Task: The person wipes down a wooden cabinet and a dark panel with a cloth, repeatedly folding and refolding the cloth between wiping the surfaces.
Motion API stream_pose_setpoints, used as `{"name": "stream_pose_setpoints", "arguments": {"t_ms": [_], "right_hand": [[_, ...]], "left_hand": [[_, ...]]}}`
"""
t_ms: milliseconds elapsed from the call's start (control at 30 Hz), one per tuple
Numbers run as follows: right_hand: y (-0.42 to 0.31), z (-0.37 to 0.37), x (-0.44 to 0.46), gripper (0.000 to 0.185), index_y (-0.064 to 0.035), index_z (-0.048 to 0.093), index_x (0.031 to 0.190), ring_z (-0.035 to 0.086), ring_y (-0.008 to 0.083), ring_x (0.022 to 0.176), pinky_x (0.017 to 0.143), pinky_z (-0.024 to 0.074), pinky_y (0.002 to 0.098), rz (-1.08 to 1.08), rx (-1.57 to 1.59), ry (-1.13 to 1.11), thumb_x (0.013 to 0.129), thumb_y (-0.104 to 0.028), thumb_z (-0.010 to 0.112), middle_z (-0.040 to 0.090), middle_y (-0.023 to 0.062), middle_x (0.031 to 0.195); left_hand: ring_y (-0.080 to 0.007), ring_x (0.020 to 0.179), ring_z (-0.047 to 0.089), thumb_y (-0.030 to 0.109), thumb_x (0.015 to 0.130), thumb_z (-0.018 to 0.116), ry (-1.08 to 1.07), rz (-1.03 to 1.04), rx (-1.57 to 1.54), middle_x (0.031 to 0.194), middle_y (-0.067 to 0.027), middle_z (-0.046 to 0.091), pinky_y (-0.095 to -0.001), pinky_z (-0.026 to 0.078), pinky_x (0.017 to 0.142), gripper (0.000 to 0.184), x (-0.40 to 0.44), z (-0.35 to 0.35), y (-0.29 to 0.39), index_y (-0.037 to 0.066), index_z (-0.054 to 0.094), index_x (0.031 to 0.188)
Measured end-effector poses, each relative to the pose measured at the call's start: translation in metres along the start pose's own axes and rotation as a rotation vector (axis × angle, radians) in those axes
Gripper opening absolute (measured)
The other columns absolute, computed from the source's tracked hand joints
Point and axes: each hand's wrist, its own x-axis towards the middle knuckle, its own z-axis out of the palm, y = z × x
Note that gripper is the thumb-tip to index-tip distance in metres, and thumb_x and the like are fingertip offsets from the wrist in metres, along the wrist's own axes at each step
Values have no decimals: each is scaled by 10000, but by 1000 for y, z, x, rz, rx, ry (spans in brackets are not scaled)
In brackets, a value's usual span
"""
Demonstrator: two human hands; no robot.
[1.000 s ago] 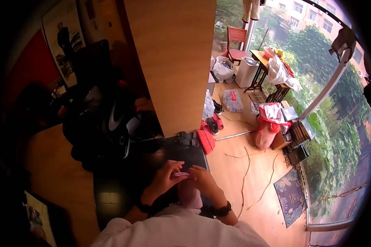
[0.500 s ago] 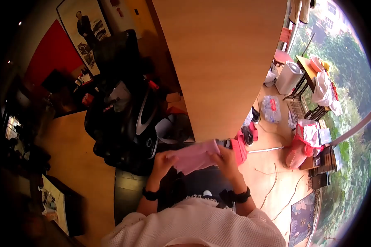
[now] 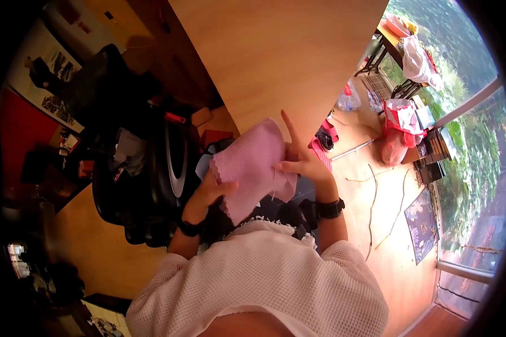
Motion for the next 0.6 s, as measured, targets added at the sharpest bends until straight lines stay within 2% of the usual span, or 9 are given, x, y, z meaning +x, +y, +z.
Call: {"name": "stream_pose_setpoints", "arguments": {"t_ms": [67,100,200,267,300,400,467,500,600], "right_hand": [[-4,3,7,985,-122,-25,1475,527,229,1100,924,418,321,44,-7,52,744,64,608,517,161,1223],[-7,3,10,973,-126,-15,1477,526,226,1102,924,419,322,61,-15,79,744,91,586,517,160,1221],[-6,-3,27,743,-71,239,1428,511,175,1107,922,423,306,12,-236,49,786,93,576,506,113,1236],[-11,-4,36,578,-32,390,1350,484,146,1131,938,413,293,9,-300,74,813,72,575,478,75,1274],[-12,-7,40,572,-29,393,1347,486,149,1128,937,414,296,18,-296,100,815,69,576,481,72,1268],[-15,-14,47,565,-43,438,1320,503,178,1107,919,424,311,33,-317,186,788,84,578,503,72,1232],[-16,-23,48,576,-59,464,1303,526,210,1073,897,435,314,-5,-671,173,760,97,578,513,92,1215],[-16,-25,51,583,-68,478,1294,538,227,1055,886,441,315,-23,-845,156,746,104,578,519,101,1206],[-23,-28,52,581,-76,493,1280,569,263,964,821,460,322,28,-937,217,732,110,547,532,137,1164]], "left_hand": [[-112,966,555,136,784,723,109,-8,16,1073,-49,594,-259,445,860,464,17,-4,15,-8,518,1175],[-113,963,558,132,785,721,121,-15,39,1070,-48,597,-257,446,856,455,21,-11,15,-10,520,1169],[-120,899,586,133,798,710,189,16,215,1010,-47,627,-254,467,804,434,39,-35,10,-34,513,1146],[-118,868,599,143,805,705,362,35,435,985,-69,638,-248,473,775,463,47,-42,-1,-39,483,1168],[-118,853,605,148,809,703,458,45,553,973,-80,643,-245,477,760,478,50,-45,-5,-42,468,1180],[-132,855,614,83,830,671,511,118,225,978,-137,645,-241,482,747,618,56,-37,-7,13,298,1318],[-151,881,605,64,840,660,475,230,106,1016,-169,621,-263,486,771,724,65,-31,-4,81,190,1391],[-142,898,601,19,816,668,417,236,120,1027,-133,617,-257,483,803,685,66,-29,2,75,272,1373],[-115,877,598,-14,769,684,285,167,419,1001,-79,620,-233,483,773,504,74,-32,9,39,481,1227]]}}
